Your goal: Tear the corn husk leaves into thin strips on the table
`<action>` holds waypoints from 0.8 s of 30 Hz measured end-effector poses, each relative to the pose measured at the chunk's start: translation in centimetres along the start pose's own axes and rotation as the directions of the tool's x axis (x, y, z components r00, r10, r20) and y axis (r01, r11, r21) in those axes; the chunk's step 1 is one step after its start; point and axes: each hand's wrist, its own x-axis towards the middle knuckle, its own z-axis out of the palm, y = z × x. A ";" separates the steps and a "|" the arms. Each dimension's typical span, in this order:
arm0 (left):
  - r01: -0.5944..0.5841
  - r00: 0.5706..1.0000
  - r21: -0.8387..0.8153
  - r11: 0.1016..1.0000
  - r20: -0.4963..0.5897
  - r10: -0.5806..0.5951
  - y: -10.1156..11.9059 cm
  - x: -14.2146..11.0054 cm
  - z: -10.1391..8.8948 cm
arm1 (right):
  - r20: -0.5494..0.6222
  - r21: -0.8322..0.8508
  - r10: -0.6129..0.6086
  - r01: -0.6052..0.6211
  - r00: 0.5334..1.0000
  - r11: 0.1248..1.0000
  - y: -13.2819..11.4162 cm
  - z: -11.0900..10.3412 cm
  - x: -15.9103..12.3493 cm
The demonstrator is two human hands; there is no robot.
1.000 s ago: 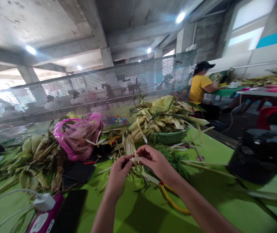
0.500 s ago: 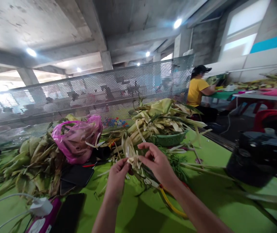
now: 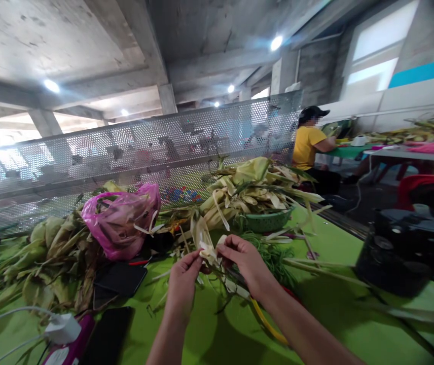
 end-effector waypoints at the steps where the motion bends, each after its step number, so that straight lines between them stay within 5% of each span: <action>1: -0.004 1.000 0.001 1.000 -0.009 0.004 0.1 0.0 0.0 | -0.022 -0.010 -0.014 0.014 1.000 1.000 -0.1 0.0 0.0; 9: -0.067 0.998 0.021 0.998 0.023 0.067 -0.2 0.0 0.5 | 0.102 0.004 -0.022 0.022 0.995 1.000 1.0 1.0 -0.2; 17: -0.207 0.978 0.404 0.891 0.054 0.202 0.2 -0.3 0.4 | -0.039 -0.057 -0.106 0.104 0.994 0.993 0.8 0.5 0.1; 24: -0.248 0.959 0.374 0.894 0.226 0.171 0.9 -0.6 0.3 | 0.161 -0.062 -0.021 0.031 0.987 0.998 0.8 0.9 -0.2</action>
